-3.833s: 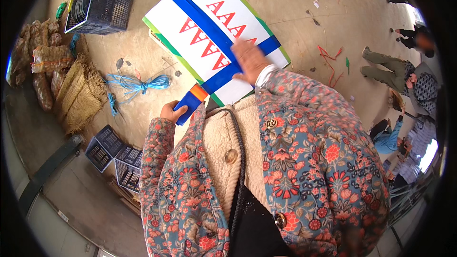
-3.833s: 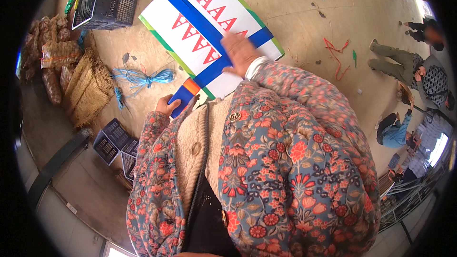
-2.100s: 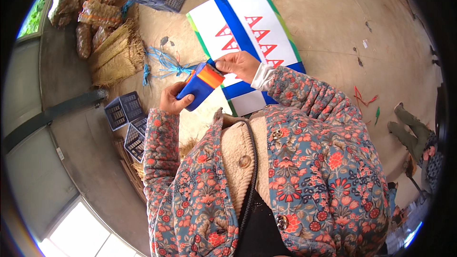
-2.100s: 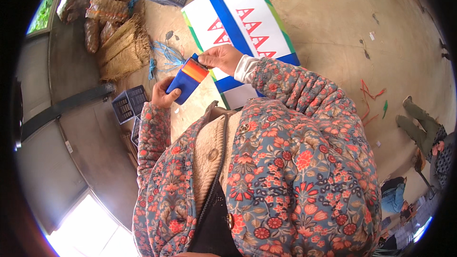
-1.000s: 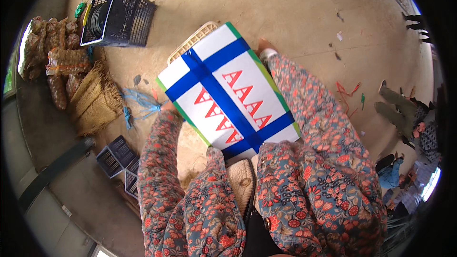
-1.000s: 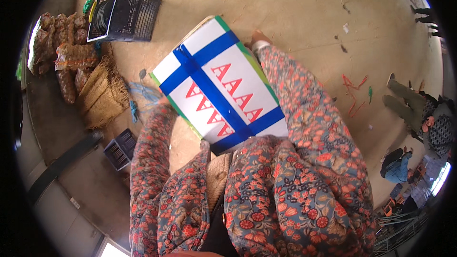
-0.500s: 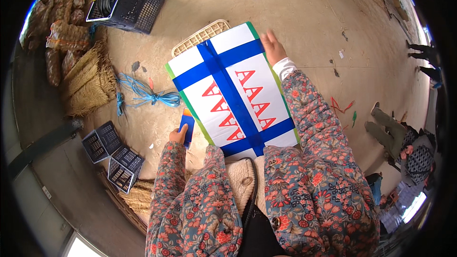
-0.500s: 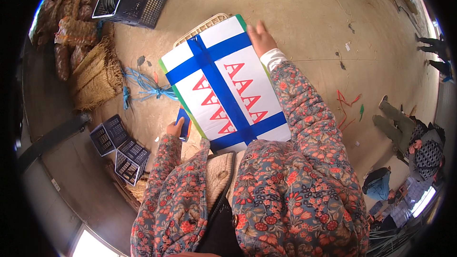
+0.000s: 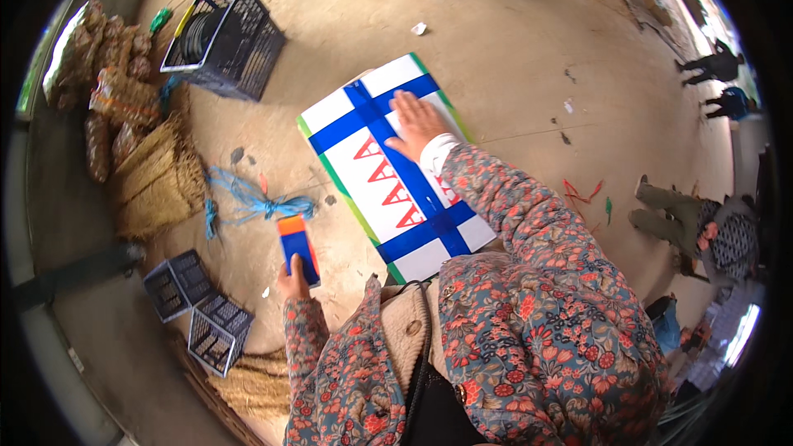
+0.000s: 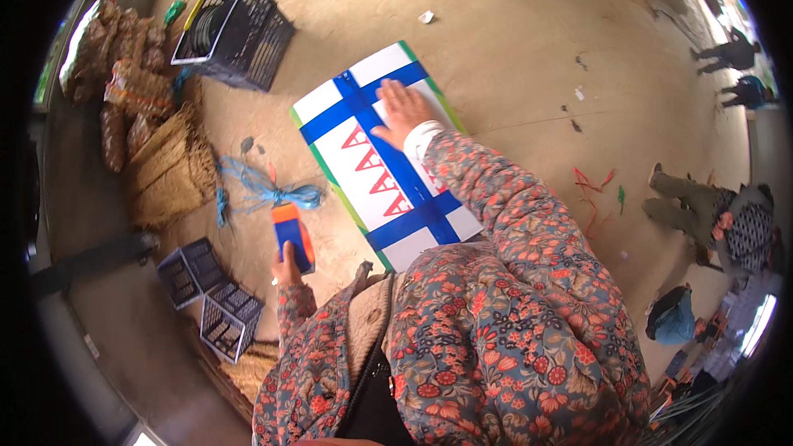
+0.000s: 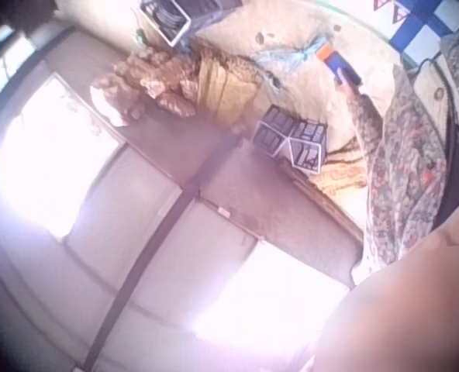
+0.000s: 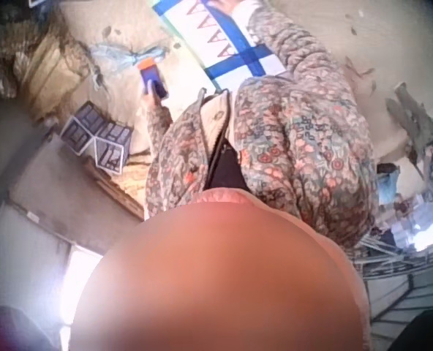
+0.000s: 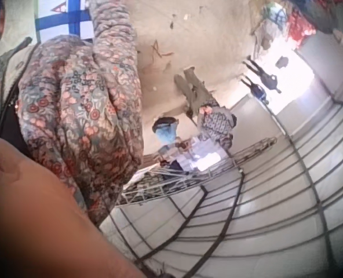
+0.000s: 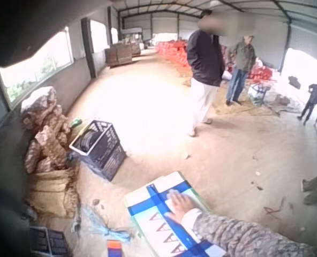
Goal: The person unties a stack of flat cardboard boxes, takes one, and folds it into a box shape. They then use a handheld tape dispenser to apply blue tape along the seams to secure the box.
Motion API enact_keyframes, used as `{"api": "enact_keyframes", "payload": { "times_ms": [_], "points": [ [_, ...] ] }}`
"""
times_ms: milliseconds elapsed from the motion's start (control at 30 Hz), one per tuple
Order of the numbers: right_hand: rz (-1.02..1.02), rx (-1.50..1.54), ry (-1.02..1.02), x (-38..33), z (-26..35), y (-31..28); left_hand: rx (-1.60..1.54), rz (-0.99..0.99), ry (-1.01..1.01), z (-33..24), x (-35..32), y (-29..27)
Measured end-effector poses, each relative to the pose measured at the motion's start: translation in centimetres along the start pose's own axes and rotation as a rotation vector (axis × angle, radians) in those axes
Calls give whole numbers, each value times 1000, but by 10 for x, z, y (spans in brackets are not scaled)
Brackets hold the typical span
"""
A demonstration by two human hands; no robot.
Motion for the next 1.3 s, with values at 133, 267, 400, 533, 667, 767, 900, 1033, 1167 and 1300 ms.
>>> {"api": "enact_keyframes", "payload": {
  "times_ms": [133, 267, 400, 533, 667, 767, 900, 1033, 1167, 1300],
  "points": [
    [203, 28, 124, -92, -98, 17, -359, 45, 172, -54, -32, 35],
    [154, 433, 141, -205, -66, 10, -463, 419, 415, -139, -76, 130],
    [219, 1478, 349, -245, -24, 17, -331, 761, 516, -172, -147, 243],
    [43, 1511, 512, -269, -45, 10, 115, 1177, 812, -167, -255, 322],
    [-294, 1577, 545, -314, -68, -26, 293, 1199, 1251, -170, -330, 340],
    [-160, 1499, 656, -347, -82, -40, 337, 1275, 1150, -156, -350, 360],
    [-283, 1500, 757, -388, -115, -63, 290, 1307, 1509, -147, -396, 380],
    [-452, 1517, 791, -428, -154, -63, 117, 1415, 2090, -119, -461, 376],
    [-473, 1686, 987, -468, -175, -30, 388, 1677, 1221, -100, -436, 428],
    [-646, 1882, 1130, -502, -175, -15, 523, 1263, 1545, -124, -386, 438]
  ]
}}
Point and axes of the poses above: each hand's wrist, its own x-axis towards the middle knuckle, its own y-axis out of the palm, z = x × y, the point moved 10 cm from there along x, towards the middle knuckle, and after that the axes turned 2 degrees about -z, right-handed, at the moved point
